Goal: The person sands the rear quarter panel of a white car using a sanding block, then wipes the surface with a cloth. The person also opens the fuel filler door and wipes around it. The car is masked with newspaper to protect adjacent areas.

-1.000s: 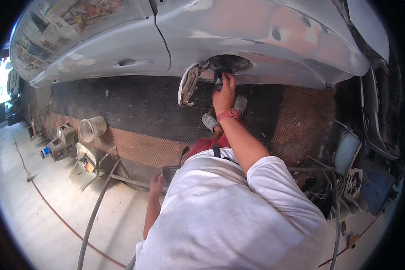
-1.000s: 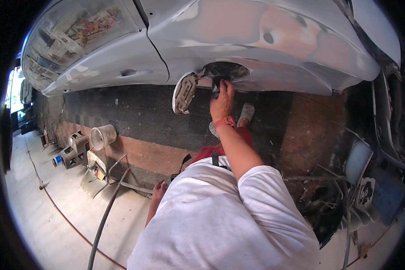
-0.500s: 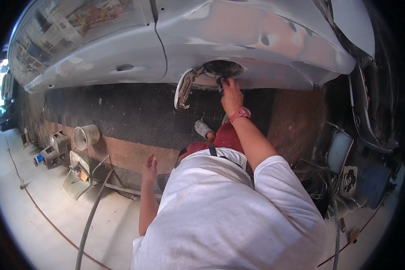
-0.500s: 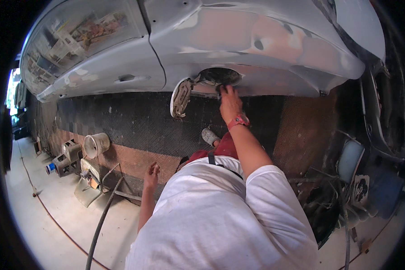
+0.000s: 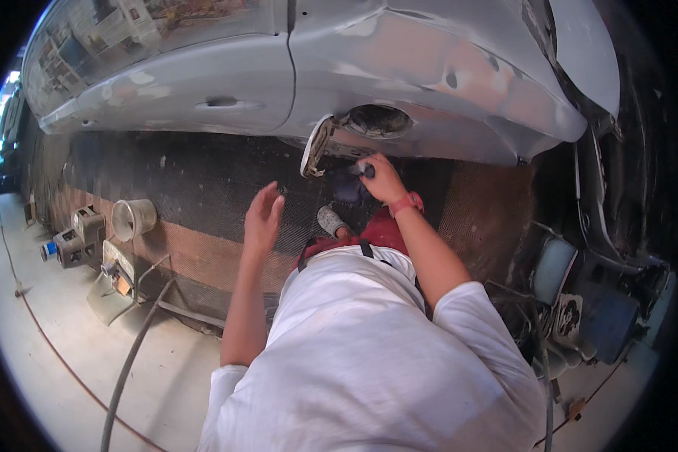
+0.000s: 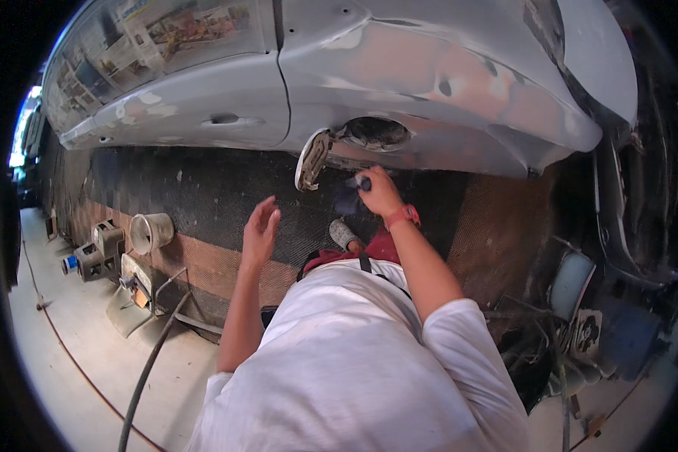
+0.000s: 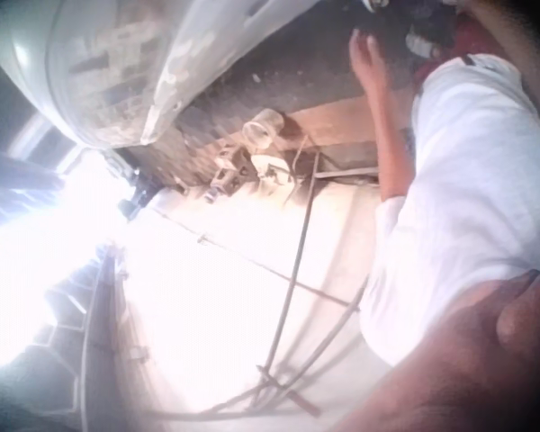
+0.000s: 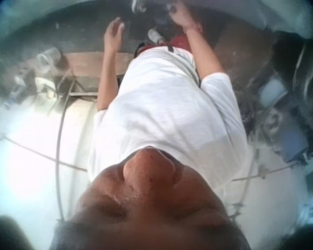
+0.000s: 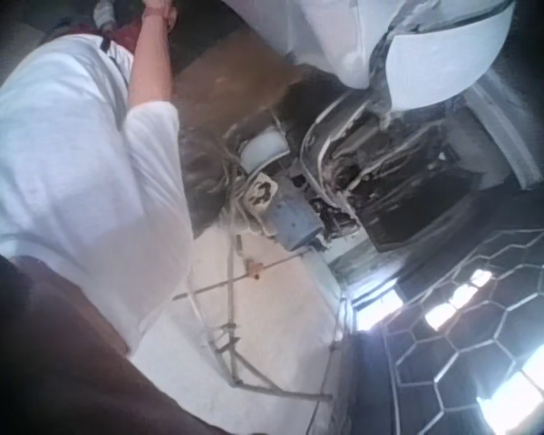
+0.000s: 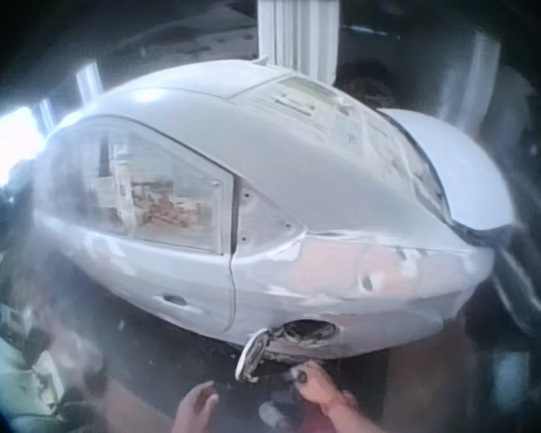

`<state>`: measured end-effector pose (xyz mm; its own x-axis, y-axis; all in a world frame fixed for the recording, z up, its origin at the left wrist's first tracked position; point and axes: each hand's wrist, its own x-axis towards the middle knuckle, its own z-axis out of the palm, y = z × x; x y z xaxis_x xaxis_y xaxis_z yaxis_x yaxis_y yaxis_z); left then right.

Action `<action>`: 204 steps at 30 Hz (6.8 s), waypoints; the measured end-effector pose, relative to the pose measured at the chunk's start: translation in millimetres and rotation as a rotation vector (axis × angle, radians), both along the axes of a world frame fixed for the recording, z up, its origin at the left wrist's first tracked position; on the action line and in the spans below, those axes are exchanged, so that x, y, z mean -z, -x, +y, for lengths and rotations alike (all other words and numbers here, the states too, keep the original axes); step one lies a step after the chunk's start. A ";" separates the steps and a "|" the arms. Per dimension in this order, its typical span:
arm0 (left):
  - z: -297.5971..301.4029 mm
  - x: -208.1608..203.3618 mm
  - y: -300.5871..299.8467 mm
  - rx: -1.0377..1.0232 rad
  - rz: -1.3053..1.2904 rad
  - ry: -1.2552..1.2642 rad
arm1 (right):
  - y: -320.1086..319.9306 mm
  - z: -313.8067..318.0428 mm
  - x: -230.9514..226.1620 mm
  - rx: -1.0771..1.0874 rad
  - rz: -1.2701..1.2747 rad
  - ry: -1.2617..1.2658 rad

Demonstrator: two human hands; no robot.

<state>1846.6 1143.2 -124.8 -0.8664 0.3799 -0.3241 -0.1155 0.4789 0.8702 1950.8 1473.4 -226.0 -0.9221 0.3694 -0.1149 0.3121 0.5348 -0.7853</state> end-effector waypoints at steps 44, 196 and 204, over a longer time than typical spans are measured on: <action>278.2 -51.3 -35.3 -0.031 0.238 0.559 | -323.5 249.2 79.9 0.132 -0.680 0.259; 338.9 6.9 -65.1 -0.099 -0.531 -0.196 | -353.0 233.8 32.4 0.915 -0.043 1.239; 364.1 11.9 -58.7 -0.062 -0.682 -0.272 | -340.7 261.9 19.7 0.905 -0.072 1.209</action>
<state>1905.3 1507.3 -136.7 -0.5280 0.4809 -0.7000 -0.6935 0.2315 0.6822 2291.4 1735.4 -245.7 -0.4216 0.4454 -0.7898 0.2285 -0.7907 -0.5679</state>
